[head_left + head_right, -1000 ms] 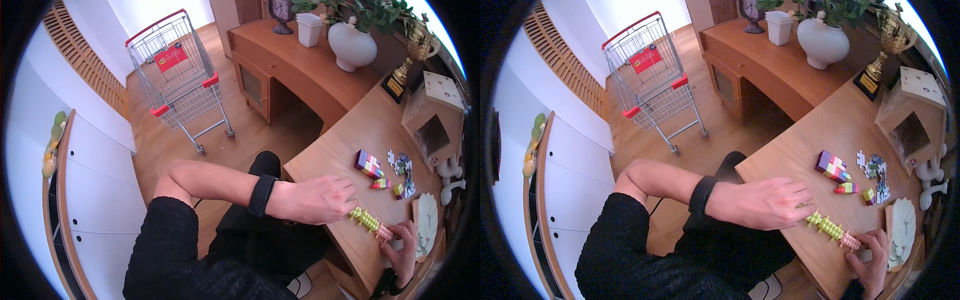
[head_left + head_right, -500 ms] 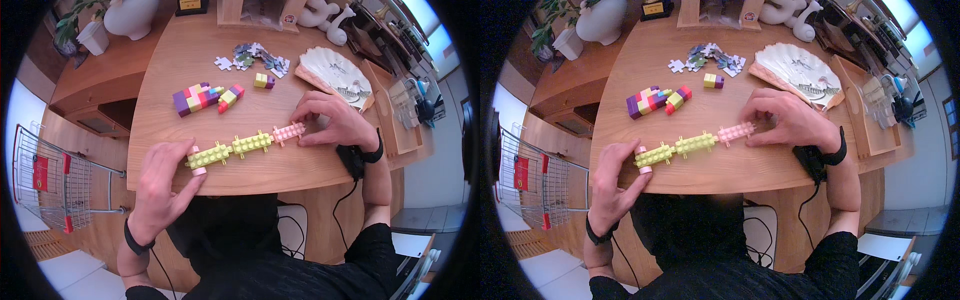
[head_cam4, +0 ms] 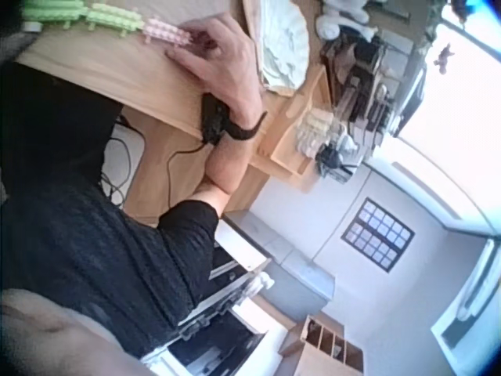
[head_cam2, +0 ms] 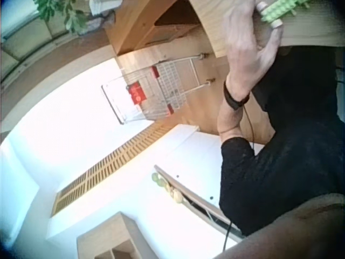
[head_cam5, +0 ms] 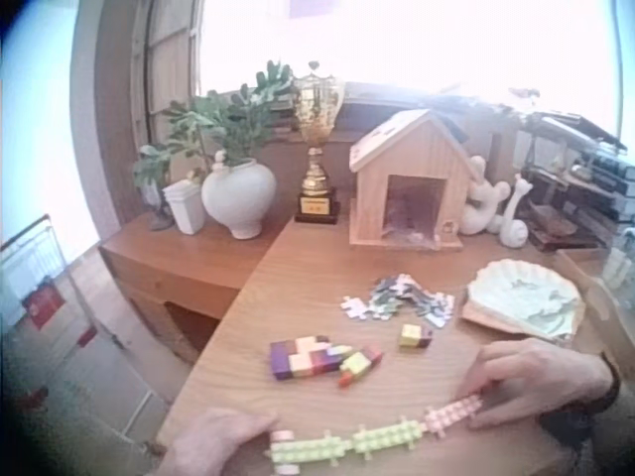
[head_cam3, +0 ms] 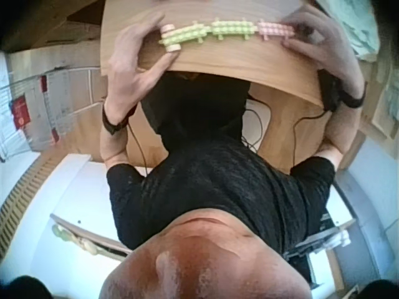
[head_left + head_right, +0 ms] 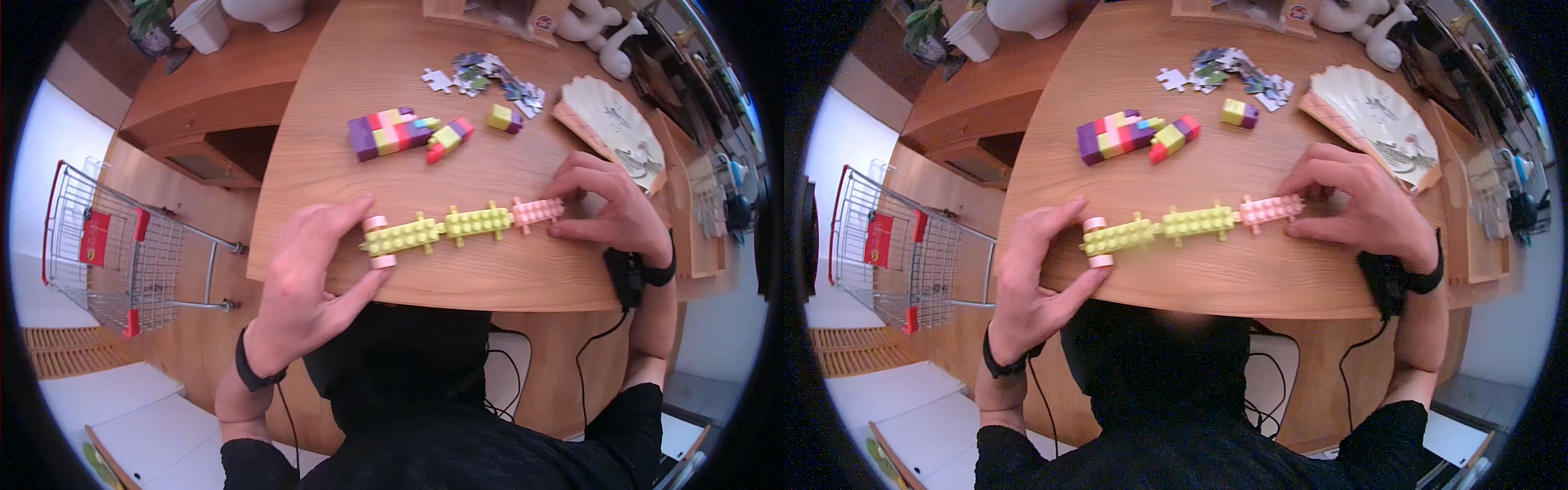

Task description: Assemble several interlocking colorful toy blocks on a wooden table.

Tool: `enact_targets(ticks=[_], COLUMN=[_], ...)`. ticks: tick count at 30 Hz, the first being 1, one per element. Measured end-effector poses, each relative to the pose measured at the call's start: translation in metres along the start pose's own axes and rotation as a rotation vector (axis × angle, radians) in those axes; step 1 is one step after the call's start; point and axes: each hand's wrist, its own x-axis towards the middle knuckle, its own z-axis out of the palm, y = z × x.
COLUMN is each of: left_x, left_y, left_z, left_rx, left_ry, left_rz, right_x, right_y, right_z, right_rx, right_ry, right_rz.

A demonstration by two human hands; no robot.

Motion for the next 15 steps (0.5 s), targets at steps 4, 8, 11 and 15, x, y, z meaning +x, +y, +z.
enact_targets(ticks=[4, 8, 11, 15], left_x=[-0.0015, 0.0025, 0.0001, -0.0046], left_y=[0.0004, 0.0045, 0.0037, 0.0041], left_z=[-0.0032, -0.0014, 0.0013, -0.0004], left_rx=[-0.002, -0.024, -0.004, -0.09], left_ry=[-0.012, 0.034, 0.038, 0.034], left_rz=[-0.002, 0.003, 0.004, -0.042], right_x=[0.0053, 0.0032, 0.0019, 0.0029], right_y=[-0.0036, -0.0088, -0.0044, -0.0072], right_z=[-0.003, -0.0041, -0.0013, 0.0001], right_rx=[-0.002, -0.017, 0.017, 0.036], right_ry=[-0.028, -0.014, -0.003, -0.005], right_rz=[-0.002, 0.013, -0.017, -0.03])
